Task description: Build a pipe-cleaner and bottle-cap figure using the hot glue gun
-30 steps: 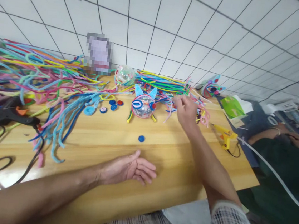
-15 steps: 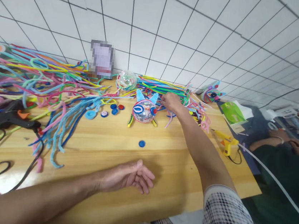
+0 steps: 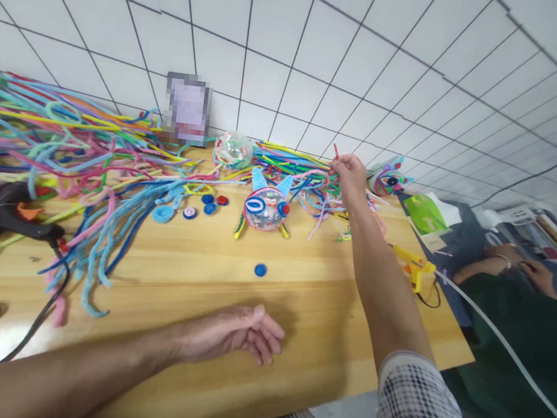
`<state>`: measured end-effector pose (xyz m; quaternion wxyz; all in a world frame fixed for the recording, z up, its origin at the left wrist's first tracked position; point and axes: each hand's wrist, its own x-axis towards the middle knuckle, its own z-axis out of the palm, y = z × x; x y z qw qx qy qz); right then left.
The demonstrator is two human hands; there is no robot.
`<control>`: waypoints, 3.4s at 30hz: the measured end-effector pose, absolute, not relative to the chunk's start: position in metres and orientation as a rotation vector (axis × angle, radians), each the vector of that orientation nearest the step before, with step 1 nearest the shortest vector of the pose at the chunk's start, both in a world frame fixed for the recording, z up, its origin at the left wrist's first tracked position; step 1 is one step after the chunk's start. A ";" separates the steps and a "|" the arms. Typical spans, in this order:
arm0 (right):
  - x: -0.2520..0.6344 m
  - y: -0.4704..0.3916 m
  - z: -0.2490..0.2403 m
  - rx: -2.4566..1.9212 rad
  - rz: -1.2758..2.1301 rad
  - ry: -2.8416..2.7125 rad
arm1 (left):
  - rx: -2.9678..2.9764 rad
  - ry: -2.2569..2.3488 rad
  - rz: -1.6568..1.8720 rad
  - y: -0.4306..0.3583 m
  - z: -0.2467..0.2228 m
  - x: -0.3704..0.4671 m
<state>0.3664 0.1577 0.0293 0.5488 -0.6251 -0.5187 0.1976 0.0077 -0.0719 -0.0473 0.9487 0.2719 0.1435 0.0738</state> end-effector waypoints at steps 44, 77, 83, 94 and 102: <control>0.369 0.169 0.012 -1.981 0.073 -2.039 | 0.578 0.292 0.141 -0.071 -0.045 0.009; 0.332 0.183 -0.014 -2.022 0.025 -2.118 | 0.567 0.279 0.130 -0.072 -0.047 0.008; 0.339 0.178 -0.014 -1.899 0.108 -2.095 | 0.559 0.293 0.117 -0.072 -0.046 0.009; 0.356 0.172 -0.016 -1.853 0.195 -2.105 | 0.559 0.289 0.118 -0.071 -0.045 0.009; 0.353 0.171 -0.018 -1.824 0.227 -2.125 | 0.560 0.309 0.111 -0.072 -0.045 0.009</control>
